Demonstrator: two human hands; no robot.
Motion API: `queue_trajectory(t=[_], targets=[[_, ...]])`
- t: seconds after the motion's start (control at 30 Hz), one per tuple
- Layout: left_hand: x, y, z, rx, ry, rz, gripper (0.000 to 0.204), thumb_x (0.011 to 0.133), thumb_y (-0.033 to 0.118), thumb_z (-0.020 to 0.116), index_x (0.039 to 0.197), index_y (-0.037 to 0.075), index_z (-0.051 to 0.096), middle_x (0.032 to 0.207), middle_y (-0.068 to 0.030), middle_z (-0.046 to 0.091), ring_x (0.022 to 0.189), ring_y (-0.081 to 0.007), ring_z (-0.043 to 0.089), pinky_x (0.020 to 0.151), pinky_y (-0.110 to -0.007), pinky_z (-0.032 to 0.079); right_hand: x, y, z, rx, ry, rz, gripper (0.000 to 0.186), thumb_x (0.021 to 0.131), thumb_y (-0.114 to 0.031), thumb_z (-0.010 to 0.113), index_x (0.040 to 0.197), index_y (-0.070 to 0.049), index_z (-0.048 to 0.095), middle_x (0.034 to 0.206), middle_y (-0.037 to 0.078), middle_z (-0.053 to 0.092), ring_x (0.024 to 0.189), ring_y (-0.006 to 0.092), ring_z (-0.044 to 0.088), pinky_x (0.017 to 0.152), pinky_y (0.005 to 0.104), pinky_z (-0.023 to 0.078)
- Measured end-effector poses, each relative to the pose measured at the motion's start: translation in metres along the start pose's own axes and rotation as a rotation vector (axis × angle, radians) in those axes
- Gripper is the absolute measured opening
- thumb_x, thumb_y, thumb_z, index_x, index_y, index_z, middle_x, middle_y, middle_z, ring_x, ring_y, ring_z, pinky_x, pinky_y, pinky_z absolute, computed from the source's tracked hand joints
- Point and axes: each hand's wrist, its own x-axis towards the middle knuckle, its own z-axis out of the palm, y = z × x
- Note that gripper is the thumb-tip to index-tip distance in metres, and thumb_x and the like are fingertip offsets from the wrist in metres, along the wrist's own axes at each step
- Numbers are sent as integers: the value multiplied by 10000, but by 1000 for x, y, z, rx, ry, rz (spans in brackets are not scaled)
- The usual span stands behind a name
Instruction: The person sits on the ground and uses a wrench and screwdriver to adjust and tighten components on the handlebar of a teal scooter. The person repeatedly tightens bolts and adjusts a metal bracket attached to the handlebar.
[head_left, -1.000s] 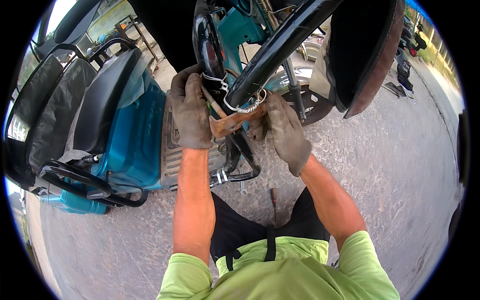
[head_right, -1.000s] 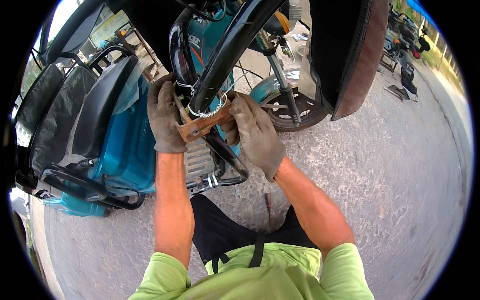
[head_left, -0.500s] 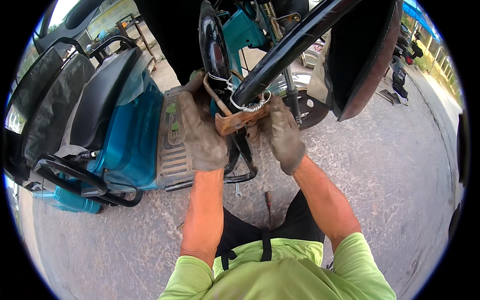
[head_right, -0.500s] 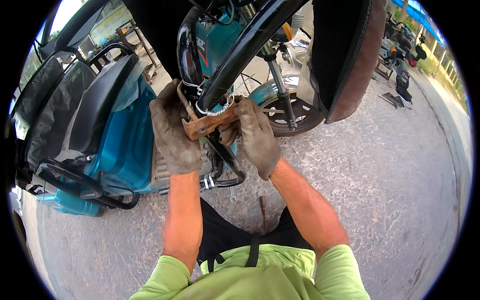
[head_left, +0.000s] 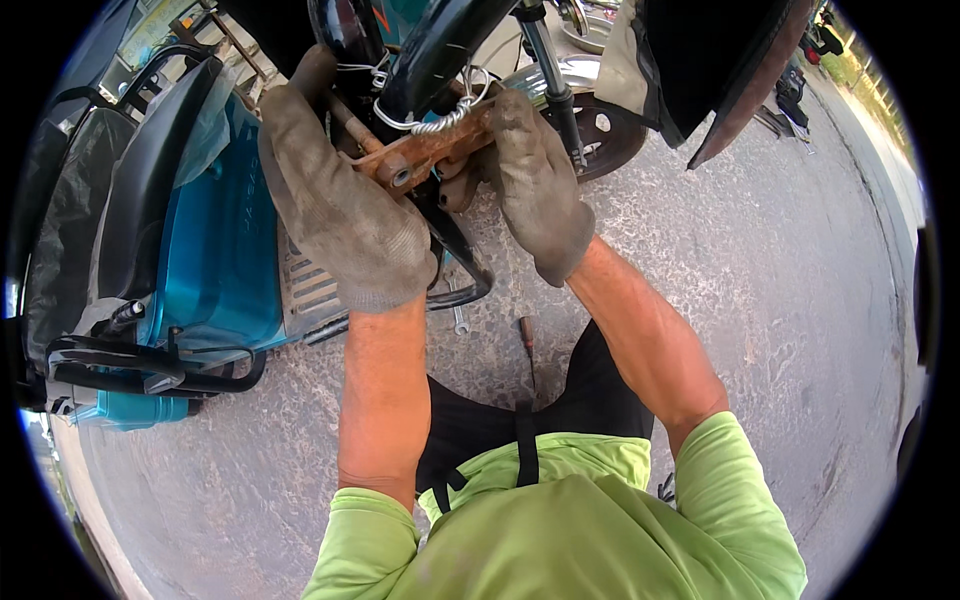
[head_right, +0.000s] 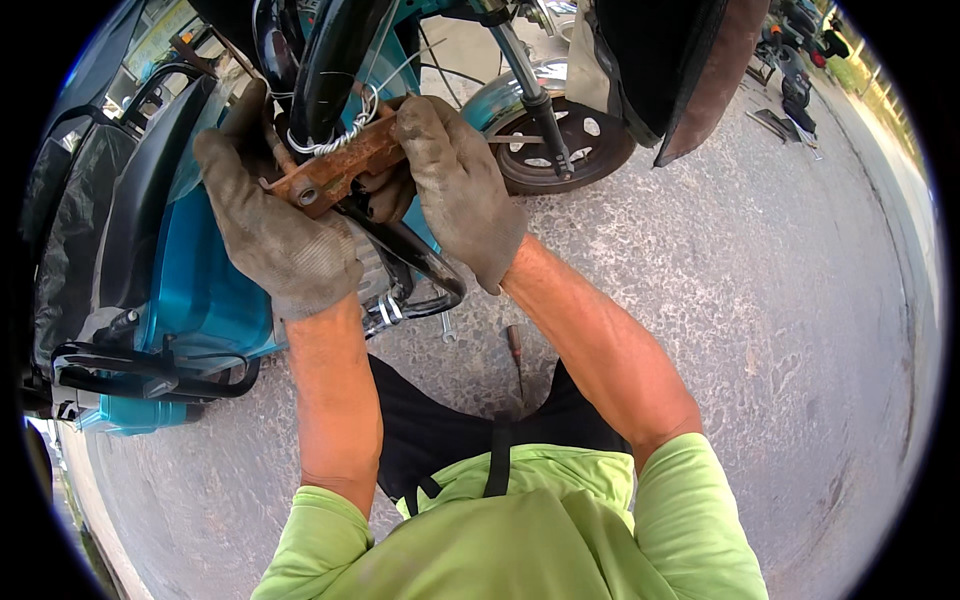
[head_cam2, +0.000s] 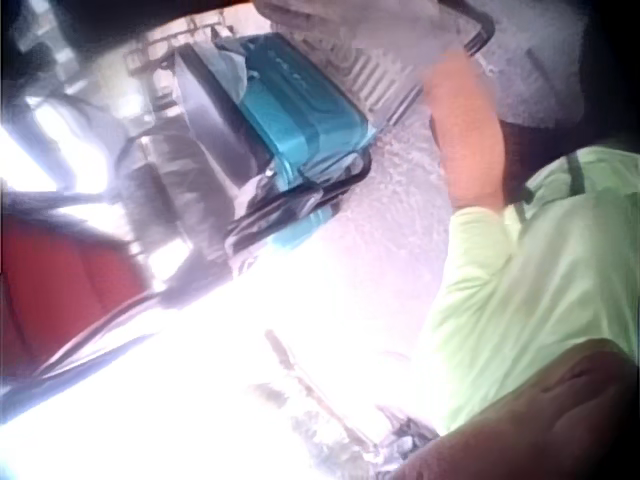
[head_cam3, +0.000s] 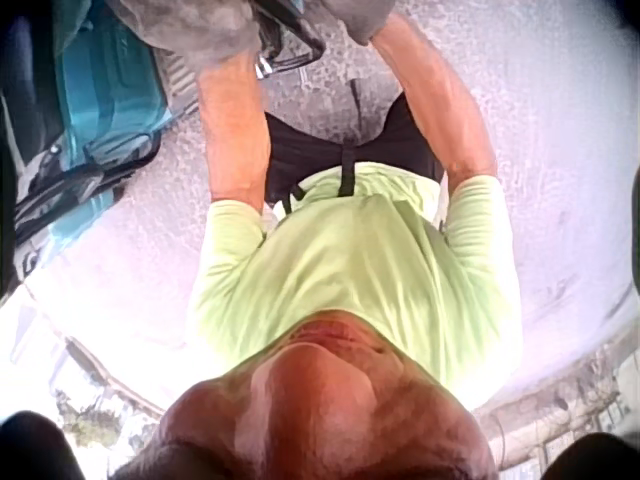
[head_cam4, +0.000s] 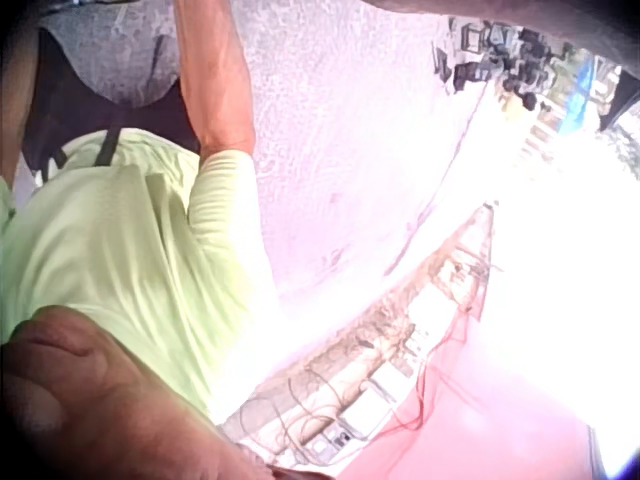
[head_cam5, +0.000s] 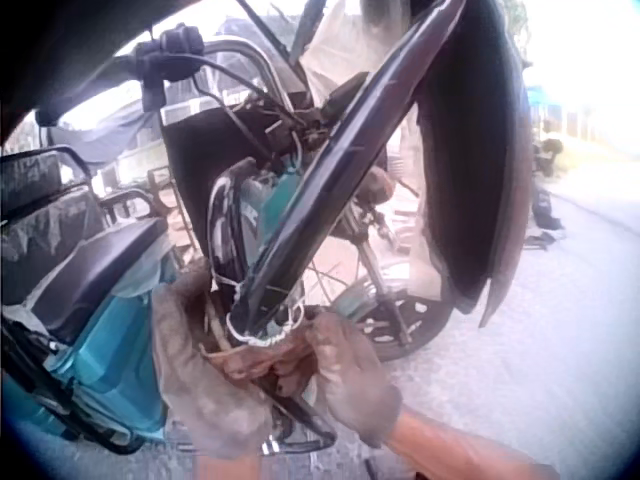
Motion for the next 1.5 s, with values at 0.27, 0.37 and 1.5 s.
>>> queue_trajectory(t=[0.27,0.37,1.5], targets=[[-34,-6,-10,-382,-27,-317,776,1080,660,507,1571,62,437,1440,-156,591,1376,-262,583,1207,-478,447,6,11,-14,10,-100,-96,696,1110,-637,456,1262,30,588,854,122,706,707,166,729,652,304,631],[-65,-16,-25,-180,-151,-243,767,1079,594,576,1588,48,403,1535,-162,533,1424,-265,535,1226,-480,399,7,12,-21,15,-117,-109,705,1102,-651,463,1243,28,592,824,109,684,690,159,712,637,303,614],[-580,-264,-33,854,-1053,-1402,619,916,435,696,1414,68,660,1425,-206,669,1332,-364,645,1108,-459,515,12,2,-32,-156,-246,38,771,1062,-773,349,1128,-37,572,752,64,631,633,121,592,602,292,480]])
